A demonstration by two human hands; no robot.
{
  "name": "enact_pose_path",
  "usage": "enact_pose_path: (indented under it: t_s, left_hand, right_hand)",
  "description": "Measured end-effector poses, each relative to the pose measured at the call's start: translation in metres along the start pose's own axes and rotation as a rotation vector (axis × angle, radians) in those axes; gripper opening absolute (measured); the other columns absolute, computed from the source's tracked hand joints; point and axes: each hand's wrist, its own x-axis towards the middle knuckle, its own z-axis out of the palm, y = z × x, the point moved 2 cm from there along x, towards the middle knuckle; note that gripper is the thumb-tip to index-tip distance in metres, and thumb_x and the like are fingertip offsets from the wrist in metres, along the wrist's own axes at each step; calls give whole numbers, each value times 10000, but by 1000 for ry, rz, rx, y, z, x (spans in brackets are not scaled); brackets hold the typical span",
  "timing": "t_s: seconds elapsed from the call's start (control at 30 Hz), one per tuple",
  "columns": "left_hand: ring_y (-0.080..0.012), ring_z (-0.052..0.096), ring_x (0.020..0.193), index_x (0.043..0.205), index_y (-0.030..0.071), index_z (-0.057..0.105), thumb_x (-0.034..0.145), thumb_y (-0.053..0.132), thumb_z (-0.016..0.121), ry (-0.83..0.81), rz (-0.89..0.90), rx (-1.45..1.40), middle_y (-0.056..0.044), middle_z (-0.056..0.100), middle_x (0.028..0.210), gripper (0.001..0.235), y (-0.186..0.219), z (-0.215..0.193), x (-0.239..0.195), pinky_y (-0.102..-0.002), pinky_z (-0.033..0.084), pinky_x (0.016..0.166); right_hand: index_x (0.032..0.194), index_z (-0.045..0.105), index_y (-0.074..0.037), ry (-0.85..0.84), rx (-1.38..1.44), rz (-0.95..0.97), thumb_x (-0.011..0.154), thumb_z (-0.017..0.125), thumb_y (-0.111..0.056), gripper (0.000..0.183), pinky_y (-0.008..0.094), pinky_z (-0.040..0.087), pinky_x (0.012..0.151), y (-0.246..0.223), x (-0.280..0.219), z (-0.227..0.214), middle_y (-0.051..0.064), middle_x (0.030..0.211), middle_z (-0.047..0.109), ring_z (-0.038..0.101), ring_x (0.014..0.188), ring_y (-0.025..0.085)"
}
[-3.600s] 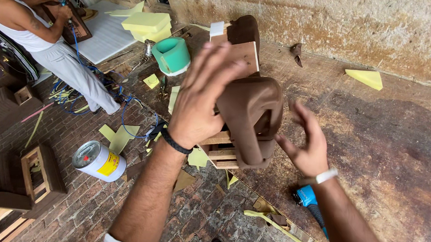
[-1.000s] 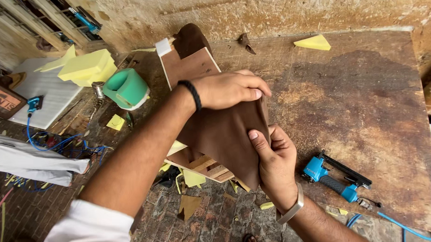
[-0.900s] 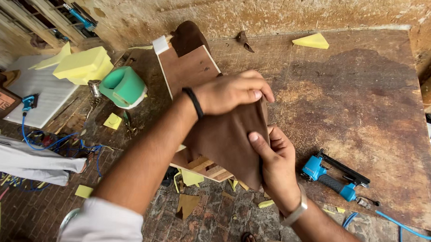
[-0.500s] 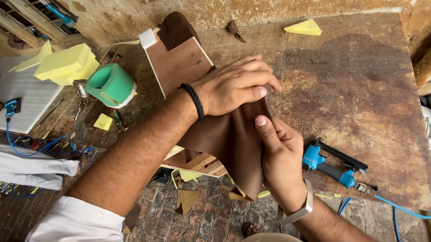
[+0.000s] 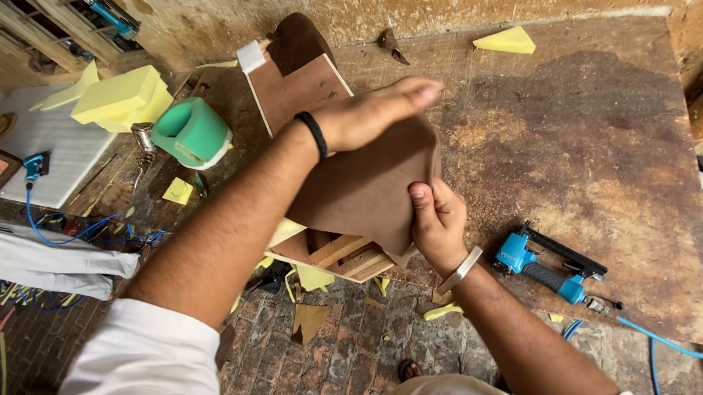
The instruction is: The person staples brown fabric onto a wooden chair frame with foam padding using a pneumatic staple gun. They trim excess fabric with scissors, adjust the fabric, and flip the frame to continue attaching the fabric to the underside.
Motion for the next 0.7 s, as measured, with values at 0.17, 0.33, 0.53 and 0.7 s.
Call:
enact_pose_path:
  t_s: [0.17,0.33,0.53,0.7]
  left_hand:
    - [-289,342,1523,1592,161,304,1036,631,191,150,-93,221,-128,338,1655,736,4,8,-6,-482,309,1231]
    - [-438,369,1459,1605,187,246,1039,600,298,216,-147,497,-258,260,1642,703,36,41,-41,-587,343,1158]
    - [-498,404,1375,1587,258,216,873,559,692,329,-227,608,-283,330,1540,909,61,47,-46,-647,351,1116]
    - [-494,451,1333,1548,237,270,883,562,712,389,-283,662,-282,369,1505,862,57,50,-42,-661,428,1019]
  right_hand:
    - [937,643,-37,-45,-140,-112,1091,552,-367,376,268,509,610,11,10,-1,2,711,637,609,648,84]
    - [941,629,-33,-72,-141,-204,1114,548,-310,336,285,499,636,1,12,-3,27,747,616,597,678,108]
    - [937,630,-24,-80,-93,-163,1116,558,-209,268,281,482,644,-5,18,1,37,771,637,561,700,83]
    - [945,653,-31,-120,-64,-66,1096,595,-220,248,276,487,633,-2,19,1,-4,777,664,560,695,65]
